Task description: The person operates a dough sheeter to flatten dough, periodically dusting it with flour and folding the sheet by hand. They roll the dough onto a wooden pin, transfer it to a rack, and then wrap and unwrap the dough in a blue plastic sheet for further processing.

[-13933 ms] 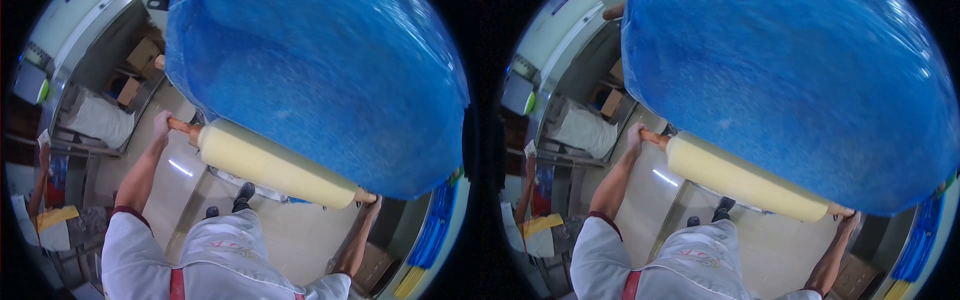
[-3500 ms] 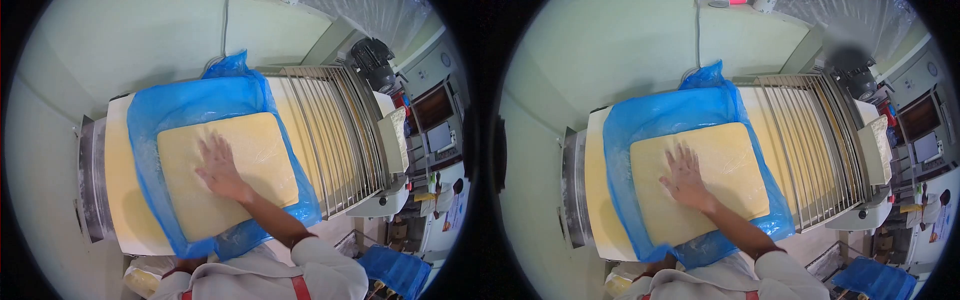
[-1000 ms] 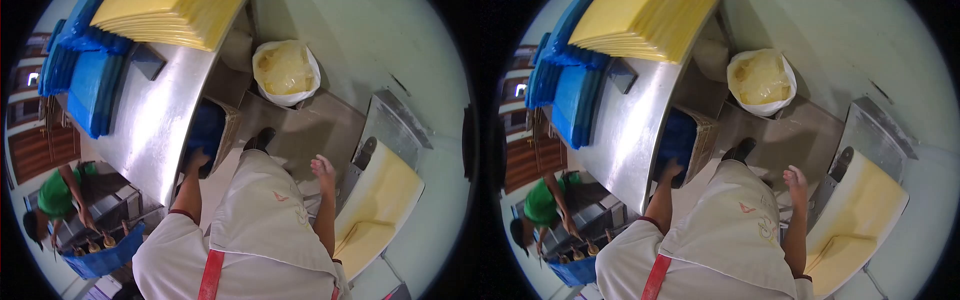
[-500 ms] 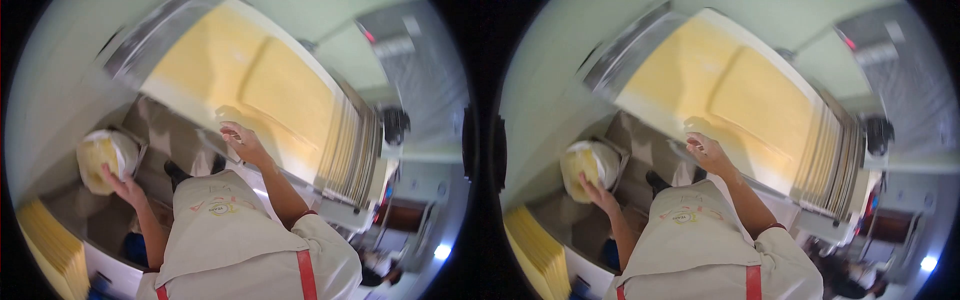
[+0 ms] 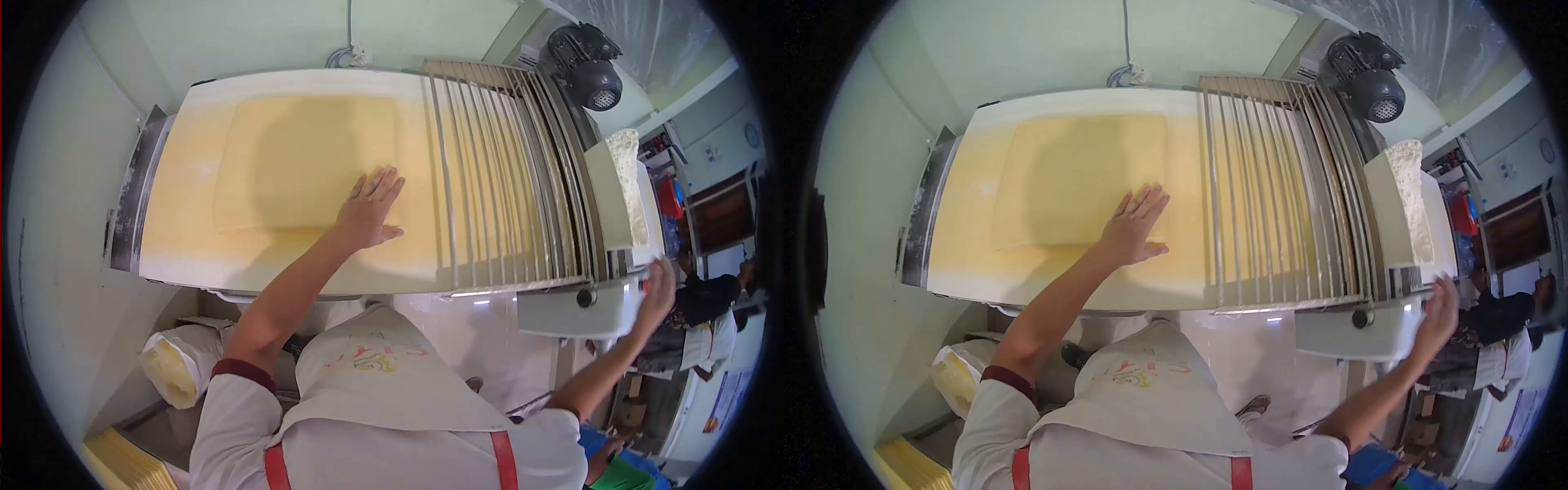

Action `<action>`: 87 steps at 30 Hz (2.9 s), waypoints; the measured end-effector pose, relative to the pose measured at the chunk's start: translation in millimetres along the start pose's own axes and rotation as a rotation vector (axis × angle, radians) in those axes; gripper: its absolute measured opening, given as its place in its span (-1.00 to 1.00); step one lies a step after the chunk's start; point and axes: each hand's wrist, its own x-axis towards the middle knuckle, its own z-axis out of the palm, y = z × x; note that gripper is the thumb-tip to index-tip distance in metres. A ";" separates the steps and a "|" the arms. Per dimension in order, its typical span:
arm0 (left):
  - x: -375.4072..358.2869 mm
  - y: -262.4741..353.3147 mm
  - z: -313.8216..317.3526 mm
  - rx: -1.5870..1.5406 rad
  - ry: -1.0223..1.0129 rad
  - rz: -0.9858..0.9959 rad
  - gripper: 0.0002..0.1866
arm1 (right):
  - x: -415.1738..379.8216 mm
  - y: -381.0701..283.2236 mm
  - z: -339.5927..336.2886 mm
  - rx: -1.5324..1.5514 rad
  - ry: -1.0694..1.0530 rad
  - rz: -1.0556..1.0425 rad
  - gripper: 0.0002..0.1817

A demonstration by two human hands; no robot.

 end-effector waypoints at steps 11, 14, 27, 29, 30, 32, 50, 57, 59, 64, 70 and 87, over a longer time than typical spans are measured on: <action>-12.2 39.8 20.0 0.220 -0.101 -0.044 -0.30 | 58.8 316.2 -9.9 0.784 -0.684 0.597 -0.49; -62.0 84.2 29.2 0.143 -0.023 -0.017 -0.38 | 36.3 318.1 -3.2 0.754 -0.589 0.629 -0.51; -75.7 320.8 76.8 -0.273 0.828 -0.404 -0.63 | 13.6 342.7 12.1 1.173 -0.500 0.745 -0.54; -59.7 365.0 91.7 -0.373 0.880 -0.386 -0.64 | 15.9 336.4 13.2 1.322 -0.568 0.846 -0.48; -52.8 387.1 97.0 -0.419 0.901 -0.382 -0.65 | 17.8 344.6 15.5 1.249 -0.607 0.857 -0.46; -35.9 430.9 100.2 -0.503 0.876 -0.360 -0.66 | 16.6 376.8 29.0 1.062 -0.612 0.781 -0.44; 189.8 676.4 110.9 0.208 0.596 -0.478 -0.37 | 141.2 346.0 14.1 0.858 -1.178 -0.439 -0.75; 207.2 687.0 116.0 0.267 0.631 -0.601 -0.29 | 139.7 423.5 10.0 0.969 -1.117 -0.559 -0.77; 210.9 690.6 118.6 0.295 0.626 -0.615 -0.32 | 142.7 477.0 3.3 0.904 -1.135 -0.344 -0.78; 211.5 683.2 129.3 0.277 0.690 -0.569 -0.32 | 148.6 635.7 -31.8 0.682 -0.835 -0.092 -0.82; 222.9 688.1 137.0 0.297 0.688 -0.713 -0.35 | 177.2 760.1 -51.6 0.433 -0.770 0.170 -0.80; 255.3 701.4 168.6 0.638 0.709 -1.016 -0.42 | 354.4 955.5 9.2 0.368 -0.719 0.209 -0.77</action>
